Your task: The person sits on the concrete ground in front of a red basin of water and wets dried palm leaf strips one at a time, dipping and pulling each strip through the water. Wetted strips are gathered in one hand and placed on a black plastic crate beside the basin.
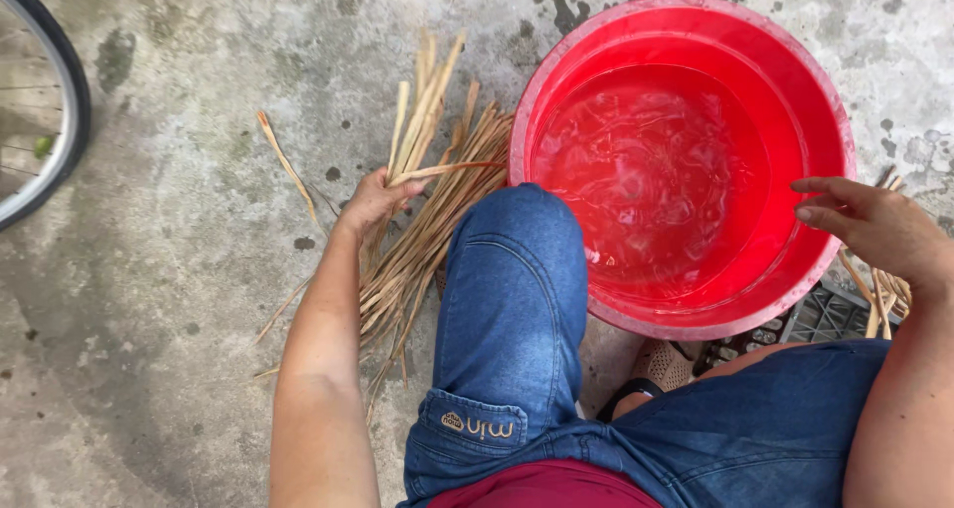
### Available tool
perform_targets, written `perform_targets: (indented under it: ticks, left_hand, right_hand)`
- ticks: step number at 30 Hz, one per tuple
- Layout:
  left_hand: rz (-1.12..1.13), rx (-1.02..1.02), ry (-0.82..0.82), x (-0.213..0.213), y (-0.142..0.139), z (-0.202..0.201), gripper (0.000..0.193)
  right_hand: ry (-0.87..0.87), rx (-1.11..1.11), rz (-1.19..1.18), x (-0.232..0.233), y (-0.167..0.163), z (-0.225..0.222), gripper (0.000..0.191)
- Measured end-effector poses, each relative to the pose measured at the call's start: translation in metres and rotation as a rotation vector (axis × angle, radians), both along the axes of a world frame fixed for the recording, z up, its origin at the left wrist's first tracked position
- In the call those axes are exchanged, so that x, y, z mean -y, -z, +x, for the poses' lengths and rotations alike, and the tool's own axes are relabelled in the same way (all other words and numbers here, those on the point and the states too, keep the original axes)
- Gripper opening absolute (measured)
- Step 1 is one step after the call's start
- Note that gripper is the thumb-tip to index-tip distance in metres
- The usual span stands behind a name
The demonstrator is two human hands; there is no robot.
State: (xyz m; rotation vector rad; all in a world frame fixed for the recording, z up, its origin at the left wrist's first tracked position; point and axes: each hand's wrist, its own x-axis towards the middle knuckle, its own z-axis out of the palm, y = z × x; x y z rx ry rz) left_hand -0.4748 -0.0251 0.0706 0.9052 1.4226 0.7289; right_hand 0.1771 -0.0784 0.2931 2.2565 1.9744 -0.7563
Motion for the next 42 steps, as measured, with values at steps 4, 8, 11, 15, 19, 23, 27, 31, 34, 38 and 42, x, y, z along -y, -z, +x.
perform_targets:
  ticks: [4, 8, 11, 15, 19, 23, 27, 31, 34, 38, 42]
  left_hand:
    - [0.122, -0.129, 0.272, -0.006, -0.013, -0.02, 0.047]
    - [0.013, -0.535, 0.227, -0.021, -0.05, -0.025, 0.026]
    - [0.206, -0.149, -0.074, -0.03, -0.102, -0.017, 0.026]
    - [0.256, -0.666, 0.166, -0.035, -0.187, 0.003, 0.028]
    - [0.36, -0.835, 0.237, -0.028, -0.259, 0.032, 0.03]
    - [0.472, -0.997, 0.407, -0.023, -0.305, 0.077, 0.032]
    - [0.717, -1.112, 0.668, -0.012, -0.328, 0.142, 0.028]
    - [0.862, -1.006, 0.923, 0.002, -0.34, 0.209, 0.026]
    - [0.863, -0.97, 0.977, 0.009, -0.338, 0.248, 0.026]
    - [0.98, -0.871, 0.971, -0.002, -0.324, 0.259, 0.032]
    - [0.636, -1.03, 0.906, -0.036, -0.291, 0.225, 0.031]
  right_hand:
    - [0.031, -0.037, -0.015, -0.006, -0.012, -0.017, 0.05]
    - [-0.011, -0.168, 0.031, -0.008, -0.023, -0.03, 0.047]
    - [0.033, -0.108, 0.013, -0.009, -0.029, -0.038, 0.047]
    - [-0.011, -0.097, 0.013, -0.009, -0.036, -0.047, 0.048]
    - [-0.098, -0.205, 0.201, -0.007, -0.046, -0.068, 0.045]
    - [-0.25, -0.35, 0.641, -0.002, -0.06, -0.112, 0.056]
    - [-0.441, -0.289, 0.852, 0.011, -0.072, -0.174, 0.096]
    - [-0.547, -0.158, 0.919, 0.019, -0.063, -0.22, 0.12]
    - [-0.44, -0.041, 0.962, 0.012, -0.045, -0.22, 0.101]
    - [-0.306, -0.126, 0.872, -0.014, -0.017, -0.189, 0.04]
    - [-0.062, -0.219, 0.732, -0.032, -0.003, -0.144, 0.021]
